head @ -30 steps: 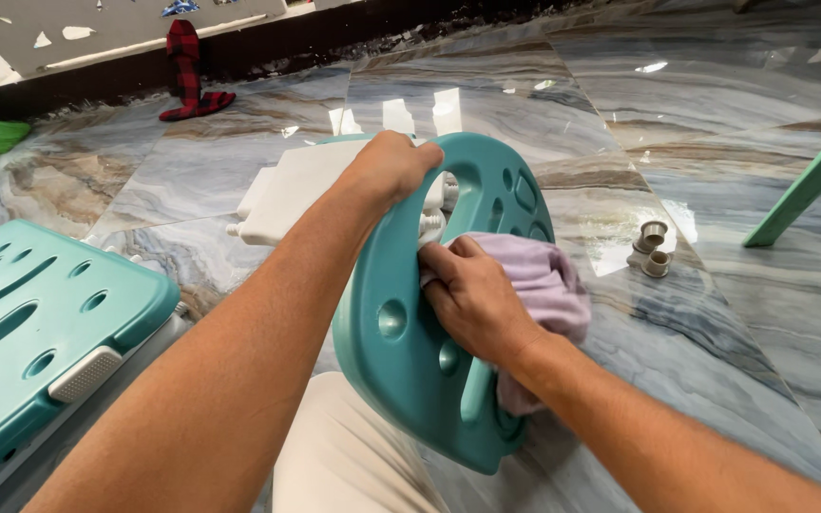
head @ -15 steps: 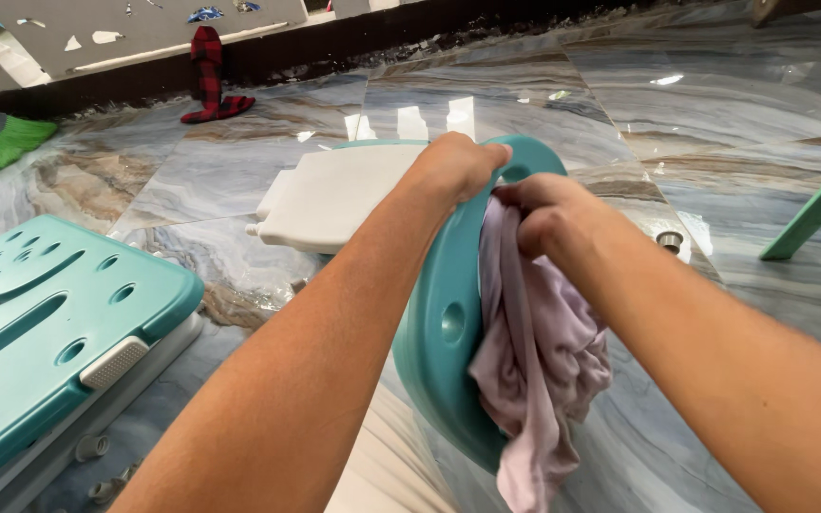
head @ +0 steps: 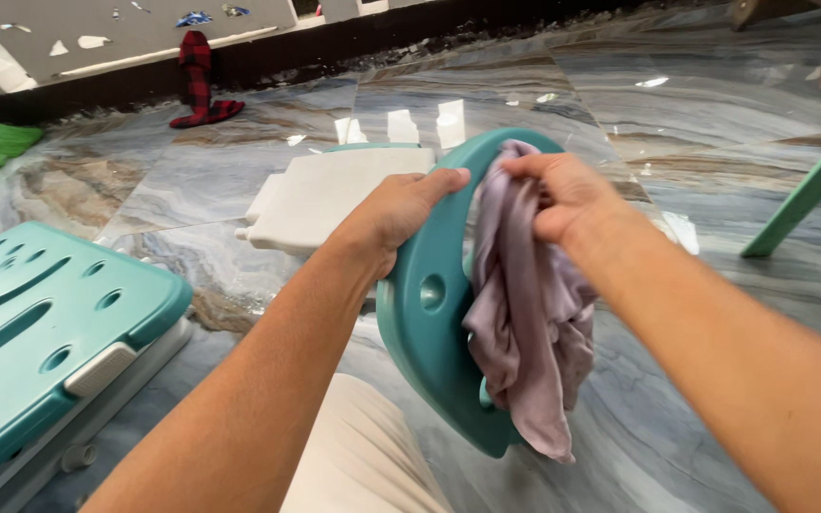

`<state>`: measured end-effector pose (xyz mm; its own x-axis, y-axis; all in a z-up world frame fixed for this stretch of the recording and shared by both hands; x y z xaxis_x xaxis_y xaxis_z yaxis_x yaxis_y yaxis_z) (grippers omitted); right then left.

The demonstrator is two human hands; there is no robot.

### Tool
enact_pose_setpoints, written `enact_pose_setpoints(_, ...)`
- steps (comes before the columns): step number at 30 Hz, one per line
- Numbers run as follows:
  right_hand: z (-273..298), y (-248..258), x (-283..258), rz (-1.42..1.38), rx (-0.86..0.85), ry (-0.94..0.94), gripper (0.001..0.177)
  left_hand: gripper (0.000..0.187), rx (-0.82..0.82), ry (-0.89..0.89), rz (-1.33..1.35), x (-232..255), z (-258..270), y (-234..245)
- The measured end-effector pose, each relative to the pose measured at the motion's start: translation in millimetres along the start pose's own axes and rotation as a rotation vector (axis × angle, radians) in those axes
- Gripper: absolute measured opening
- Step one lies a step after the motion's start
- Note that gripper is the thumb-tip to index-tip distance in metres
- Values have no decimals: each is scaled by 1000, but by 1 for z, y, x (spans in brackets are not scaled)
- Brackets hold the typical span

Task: The person assembles a small plastic chair by attaching a teal side panel to a white seat using bolts and nuts. After securing the panel, the person wipes the teal panel and the white seat with a cloth.

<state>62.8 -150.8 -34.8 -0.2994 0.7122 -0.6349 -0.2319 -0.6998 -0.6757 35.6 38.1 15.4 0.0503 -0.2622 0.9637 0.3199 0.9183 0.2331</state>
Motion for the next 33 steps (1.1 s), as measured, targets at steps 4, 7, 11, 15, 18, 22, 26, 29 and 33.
enact_pose_setpoints(4,34,-6,31,224,32,232,22,55,8,-58,160,-2,-23,-8)
enact_pose_setpoints(7,90,-17,51,580,100,807,26,50,46,-45,138,0,-44,-7)
enact_pose_setpoints(11,137,-26,91,918,80,1103,40,47,48,-58,108,2,-62,-13)
enact_pose_setpoints(15,143,-29,94,1278,3,1259,53,47,49,-47,94,2,-62,-9)
enact_pose_setpoints(18,130,-29,91,1350,-25,1186,55,46,86,-10,39,0,-63,-8)
enact_pose_setpoints(22,107,-30,90,1151,47,949,53,48,105,-73,51,0,-68,-8)
enact_pose_setpoints(26,75,-20,103,364,-163,318,54,49,171,-105,2,-4,-67,-3)
enact_pose_setpoints(29,70,-10,101,75,-180,242,41,50,189,-128,-36,-3,-65,-1)
enact_pose_setpoints(33,70,13,102,-112,-49,153,27,50,152,-154,-16,-2,-64,-4)
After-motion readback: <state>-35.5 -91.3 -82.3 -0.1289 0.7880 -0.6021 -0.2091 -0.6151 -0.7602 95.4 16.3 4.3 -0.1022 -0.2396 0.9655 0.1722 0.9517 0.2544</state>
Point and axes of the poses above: each hand's wrist, its own z-axis away from the middle knuckle, its own y-axis out of the back of the hand, x = y × z, the point moved 6 cm from there along -z, towards the middle knuckle, and after that the axes turned 6 degrees about -y, right-handed, at the moved point
